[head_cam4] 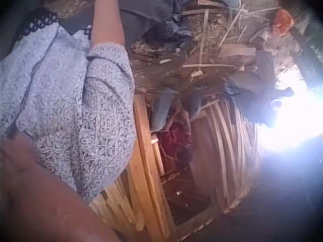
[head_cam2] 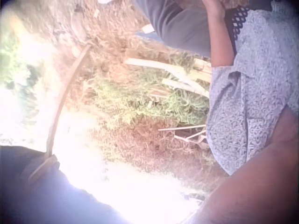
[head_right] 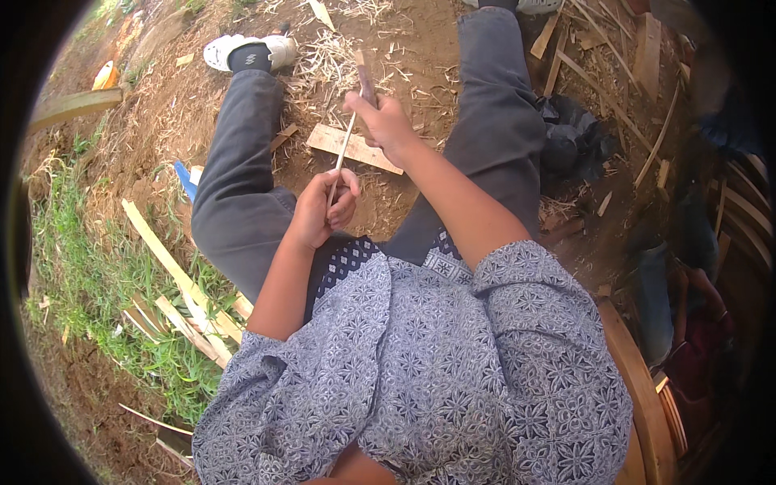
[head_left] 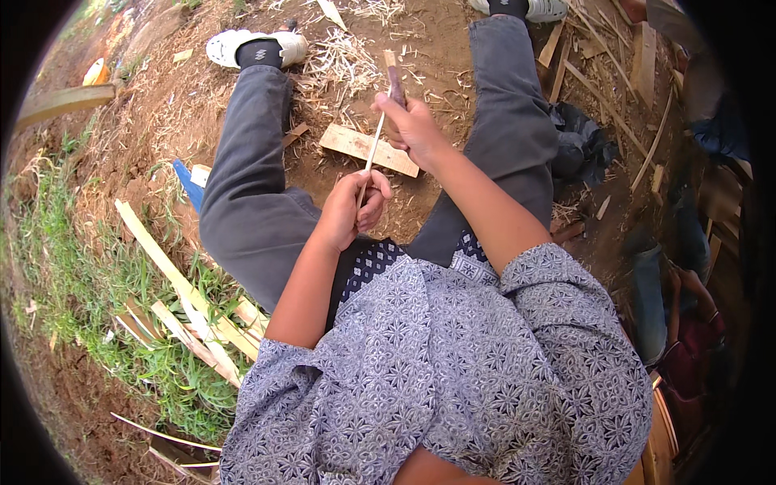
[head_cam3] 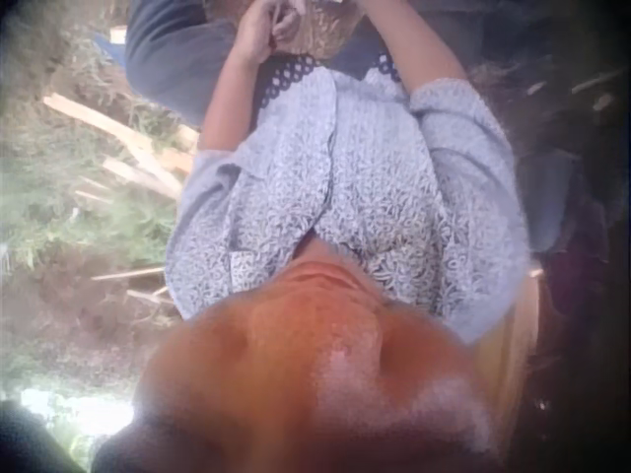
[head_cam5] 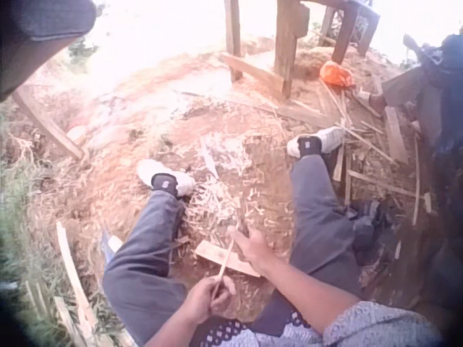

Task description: The person sits on the ground and uses a knife to shave thin strips from a small rectangular piece of wood. They hold the wood with one hand and scrape the blade along its length to produce wood shavings.

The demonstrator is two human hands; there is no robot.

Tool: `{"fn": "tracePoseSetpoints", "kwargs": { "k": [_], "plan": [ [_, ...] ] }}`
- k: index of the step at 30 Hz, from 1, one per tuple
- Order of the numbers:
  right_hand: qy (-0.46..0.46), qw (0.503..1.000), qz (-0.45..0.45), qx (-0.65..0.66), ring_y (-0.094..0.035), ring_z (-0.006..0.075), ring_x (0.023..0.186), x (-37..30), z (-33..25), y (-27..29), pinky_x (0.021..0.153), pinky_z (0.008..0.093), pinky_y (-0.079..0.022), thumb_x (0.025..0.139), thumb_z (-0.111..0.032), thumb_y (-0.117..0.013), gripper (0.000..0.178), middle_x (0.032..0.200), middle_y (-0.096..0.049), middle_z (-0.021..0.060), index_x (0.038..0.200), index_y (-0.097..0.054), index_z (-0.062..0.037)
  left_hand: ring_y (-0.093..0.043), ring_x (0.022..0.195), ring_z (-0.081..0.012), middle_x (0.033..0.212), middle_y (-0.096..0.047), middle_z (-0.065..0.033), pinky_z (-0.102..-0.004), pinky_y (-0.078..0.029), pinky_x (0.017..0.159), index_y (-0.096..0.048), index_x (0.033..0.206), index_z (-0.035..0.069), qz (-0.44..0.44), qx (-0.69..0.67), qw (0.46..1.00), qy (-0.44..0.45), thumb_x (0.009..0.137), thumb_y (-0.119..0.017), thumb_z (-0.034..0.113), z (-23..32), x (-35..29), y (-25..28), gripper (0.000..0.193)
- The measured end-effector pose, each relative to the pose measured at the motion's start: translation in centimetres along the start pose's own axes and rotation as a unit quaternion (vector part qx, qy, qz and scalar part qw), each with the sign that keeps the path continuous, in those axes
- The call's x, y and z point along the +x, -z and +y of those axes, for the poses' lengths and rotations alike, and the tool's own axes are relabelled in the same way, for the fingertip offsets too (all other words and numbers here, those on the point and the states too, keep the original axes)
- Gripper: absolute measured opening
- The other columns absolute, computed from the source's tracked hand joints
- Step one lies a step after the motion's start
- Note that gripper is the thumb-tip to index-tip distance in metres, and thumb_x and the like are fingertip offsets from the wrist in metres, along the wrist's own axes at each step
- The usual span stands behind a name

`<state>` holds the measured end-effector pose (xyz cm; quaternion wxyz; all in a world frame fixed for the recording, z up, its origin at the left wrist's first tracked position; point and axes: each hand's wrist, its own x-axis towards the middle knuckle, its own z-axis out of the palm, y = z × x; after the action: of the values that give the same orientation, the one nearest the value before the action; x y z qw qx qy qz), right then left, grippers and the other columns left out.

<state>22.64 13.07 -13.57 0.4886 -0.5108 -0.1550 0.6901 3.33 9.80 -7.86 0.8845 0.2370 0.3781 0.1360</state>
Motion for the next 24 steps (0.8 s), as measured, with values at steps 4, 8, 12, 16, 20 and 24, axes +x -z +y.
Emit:
{"fn": "tracePoseSetpoints", "kwargs": {
  "k": [4, 8, 12, 16, 20, 24],
  "plan": [
    [-0.051, 0.993, 0.045, -0.099, -0.04, 0.0077, 0.048, 1.2, 3.8, 2.2, 0.043, 0.0287, -0.031, 0.097, -0.045, -0.066, 0.041, 0.062, -0.046, -0.0043, 0.094, -0.061, -0.0044, -0.037, 0.051, -0.0065, 0.067, -0.045, 0.0029, -0.0225, -0.032, 0.045, -0.056, 0.126, 0.004, 0.156, 0.181, 0.971, 0.033, 0.106, -0.045, 0.024, 0.7, -0.7, -2.0, 0.03],
    [-0.137, 0.96, 0.003, -0.242, -0.055, 0.0154, 0.06, 1.9, 6.8, 3.3, 0.055, 0.0355, -0.044, 0.092, -0.055, -0.065, 0.053, 0.069, -0.059, 0.0026, 0.09, -0.069, -0.0014, -0.058, 0.08, -0.01, 0.092, -0.063, -0.0041, -0.0267, -0.046, 0.071, -0.048, 0.141, 0.003, 0.183, 0.422, 0.879, -0.126, 0.098, -0.062, 0.01, 0.6, -3.2, -2.5, 0.045],
    [-0.16, 0.942, -0.067, -0.288, -0.062, 0.0202, 0.075, 1.9, 7.2, 2.4, 0.07, 0.0373, -0.049, 0.091, -0.058, -0.062, 0.059, 0.083, -0.068, 0.0098, 0.104, -0.074, -0.0016, -0.067, 0.089, -0.0181, 0.106, -0.069, -0.0117, -0.0312, -0.051, 0.078, -0.061, 0.128, 0.004, 0.125, 0.491, 0.841, -0.189, 0.097, -0.06, 0.006, 0.9, -4.3, -2.7, 0.031],
    [-0.124, 0.934, -0.063, -0.329, -0.068, 0.0254, 0.082, 1.9, 8.9, 3.4, 0.075, 0.039, -0.052, 0.091, -0.062, -0.059, 0.066, 0.089, -0.072, 0.0141, 0.112, -0.074, -0.0019, -0.07, 0.092, -0.0269, 0.104, -0.07, -0.0143, -0.0366, -0.054, 0.079, -0.061, 0.124, 0.003, 0.126, 0.622, 0.744, -0.208, 0.097, -0.055, 0.001, 1.2, -3.2, -3.8, 0.028],
    [-0.161, 0.913, -0.026, -0.374, -0.071, 0.0335, 0.093, 3.1, 9.3, 4.4, 0.082, 0.0428, -0.053, 0.098, -0.061, -0.044, 0.069, 0.094, -0.073, 0.0216, 0.109, -0.074, -0.0004, -0.07, 0.087, -0.03, 0.095, -0.071, -0.0126, -0.0388, -0.054, 0.076, -0.062, 0.119, 0.003, 0.2, 0.68, 0.672, -0.214, 0.097, -0.053, 0.0, 0.3, -2.4, -2.8, 0.024],
    [-0.066, 0.927, 0.015, -0.369, -0.068, 0.0409, 0.105, 2.1, 9.4, 3.8, 0.095, 0.0479, -0.05, 0.103, -0.049, -0.038, 0.062, 0.103, -0.071, 0.0292, 0.11, -0.071, 0.0025, -0.067, 0.07, -0.0245, 0.085, -0.07, -0.0094, -0.0355, -0.053, 0.067, -0.064, 0.113, 0.003, 0.245, 0.675, 0.668, -0.198, 0.097, -0.052, 0.0, 0.7, -2.3, -2.4, 0.02]
  ]
}}
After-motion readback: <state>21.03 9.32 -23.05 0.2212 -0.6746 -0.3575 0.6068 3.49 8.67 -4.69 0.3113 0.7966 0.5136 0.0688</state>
